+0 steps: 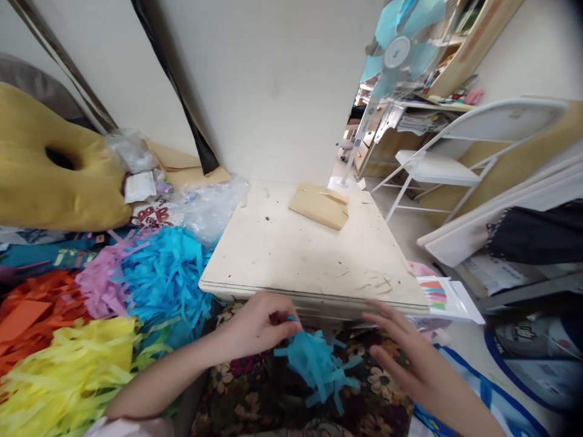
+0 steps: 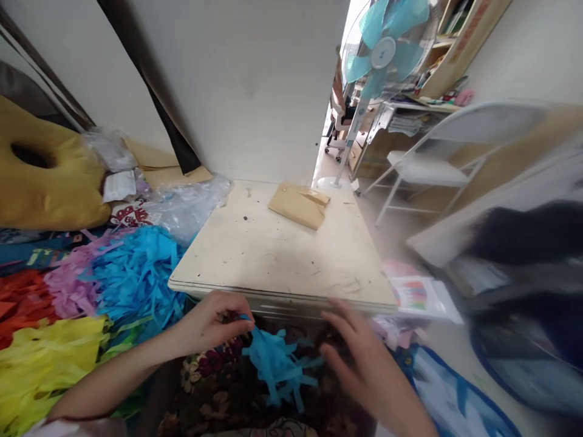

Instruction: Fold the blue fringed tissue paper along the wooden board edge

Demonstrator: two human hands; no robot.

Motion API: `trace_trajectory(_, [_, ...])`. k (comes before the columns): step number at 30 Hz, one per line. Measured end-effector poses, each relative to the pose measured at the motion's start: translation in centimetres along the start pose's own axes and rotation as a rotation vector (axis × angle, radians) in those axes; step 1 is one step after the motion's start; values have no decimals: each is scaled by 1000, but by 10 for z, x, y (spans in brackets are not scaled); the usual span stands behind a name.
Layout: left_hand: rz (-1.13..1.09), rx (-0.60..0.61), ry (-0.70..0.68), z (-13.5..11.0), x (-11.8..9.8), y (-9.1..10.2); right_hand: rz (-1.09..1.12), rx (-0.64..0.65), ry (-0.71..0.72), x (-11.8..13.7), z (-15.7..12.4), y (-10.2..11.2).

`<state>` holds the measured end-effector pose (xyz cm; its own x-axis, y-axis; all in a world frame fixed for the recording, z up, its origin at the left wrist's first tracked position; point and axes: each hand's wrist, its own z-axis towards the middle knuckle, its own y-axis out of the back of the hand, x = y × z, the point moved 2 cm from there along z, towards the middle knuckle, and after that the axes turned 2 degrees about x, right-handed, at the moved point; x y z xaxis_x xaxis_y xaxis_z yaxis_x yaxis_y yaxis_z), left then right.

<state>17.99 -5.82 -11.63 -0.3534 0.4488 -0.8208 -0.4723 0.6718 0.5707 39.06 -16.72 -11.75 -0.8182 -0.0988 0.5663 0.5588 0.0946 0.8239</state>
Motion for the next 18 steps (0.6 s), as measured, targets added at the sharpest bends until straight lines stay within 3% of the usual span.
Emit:
trace_trajectory(1, [6,5,-28,2,-2,-3,-29,-110,-20,7,2,1])
trace_trajectory(2, [15,-4,-57,4,-4,-6,-17,-137,-2,17,6,-2])
trace_trajectory(6, [36,-129,-90,10,-7,-10,194,4,24,44,36,-30])
trace_trajectory(11, [71,-166,-72,18,1,3,389,-48,58,43,71,-46])
trace_trajectory(14, [105,-109,-87,29,18,39,412,-55,81,40,83,-46])
trace_trajectory(15, [152,-164,-51,34,29,60,410,-53,85,39,85,-45])
trace_trajectory(17, [457,-494,225,44,62,112,414,-45,104,36,87,-43])
trace_trajectory(18, [527,-565,322,49,81,136,426,-46,118,34,87,-42])
